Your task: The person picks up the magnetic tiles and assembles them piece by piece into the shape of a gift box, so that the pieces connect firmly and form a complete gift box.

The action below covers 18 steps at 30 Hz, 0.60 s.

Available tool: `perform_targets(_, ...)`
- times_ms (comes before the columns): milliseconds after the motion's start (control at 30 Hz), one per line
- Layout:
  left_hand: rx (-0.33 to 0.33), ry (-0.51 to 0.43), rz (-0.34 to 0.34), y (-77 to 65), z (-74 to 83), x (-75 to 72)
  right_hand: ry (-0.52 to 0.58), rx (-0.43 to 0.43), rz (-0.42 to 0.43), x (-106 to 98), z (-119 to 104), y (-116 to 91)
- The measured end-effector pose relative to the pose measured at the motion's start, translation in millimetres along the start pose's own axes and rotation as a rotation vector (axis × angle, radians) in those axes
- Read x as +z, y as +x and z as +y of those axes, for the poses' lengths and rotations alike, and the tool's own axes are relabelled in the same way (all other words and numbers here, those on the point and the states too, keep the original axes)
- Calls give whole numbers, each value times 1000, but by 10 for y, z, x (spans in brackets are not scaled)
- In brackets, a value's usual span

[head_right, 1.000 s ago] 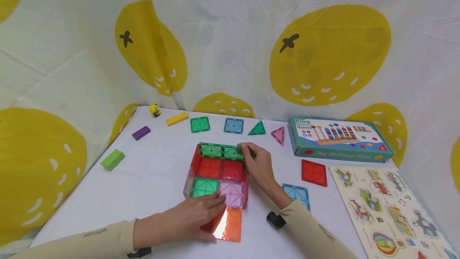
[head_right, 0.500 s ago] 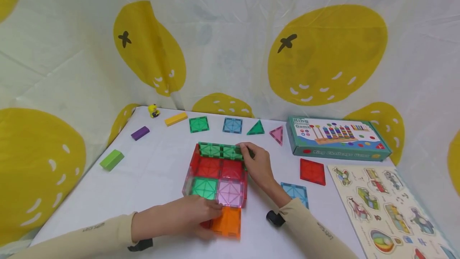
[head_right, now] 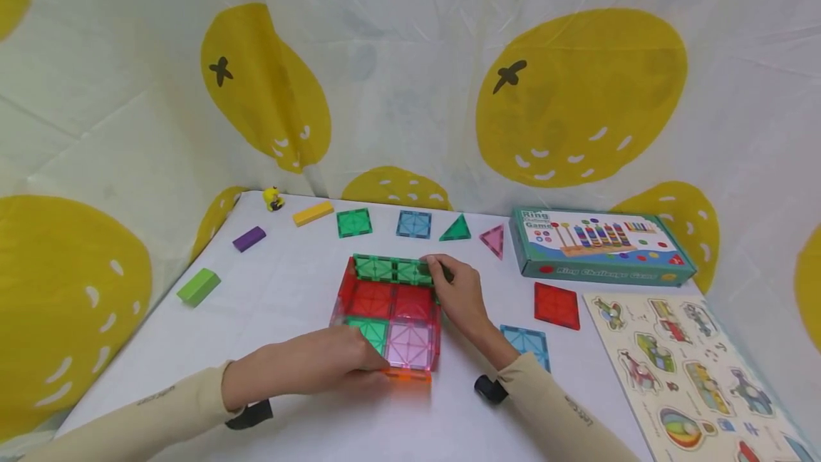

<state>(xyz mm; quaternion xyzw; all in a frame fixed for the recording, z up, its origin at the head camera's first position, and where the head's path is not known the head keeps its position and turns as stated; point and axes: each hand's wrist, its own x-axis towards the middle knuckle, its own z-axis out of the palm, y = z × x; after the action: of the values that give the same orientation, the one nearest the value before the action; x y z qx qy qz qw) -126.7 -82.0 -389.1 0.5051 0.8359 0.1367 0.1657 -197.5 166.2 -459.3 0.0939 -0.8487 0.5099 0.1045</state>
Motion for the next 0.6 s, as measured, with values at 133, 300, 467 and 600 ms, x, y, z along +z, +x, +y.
perform_targets(133,-17,99,51,30,0,-49,-5,4,3,6,5,-4)
perform_targets(300,-60,60,79,72,-20,-47,-17,11,-3,9,4,-10)
perform_targets(467,-28,-15,160,34,-74,-11,-25,-2,4,-2,0,-23)
perform_targets(600,24,-96,365,-56,-175,-27,-18,-3,-6,-9,-8,-17)
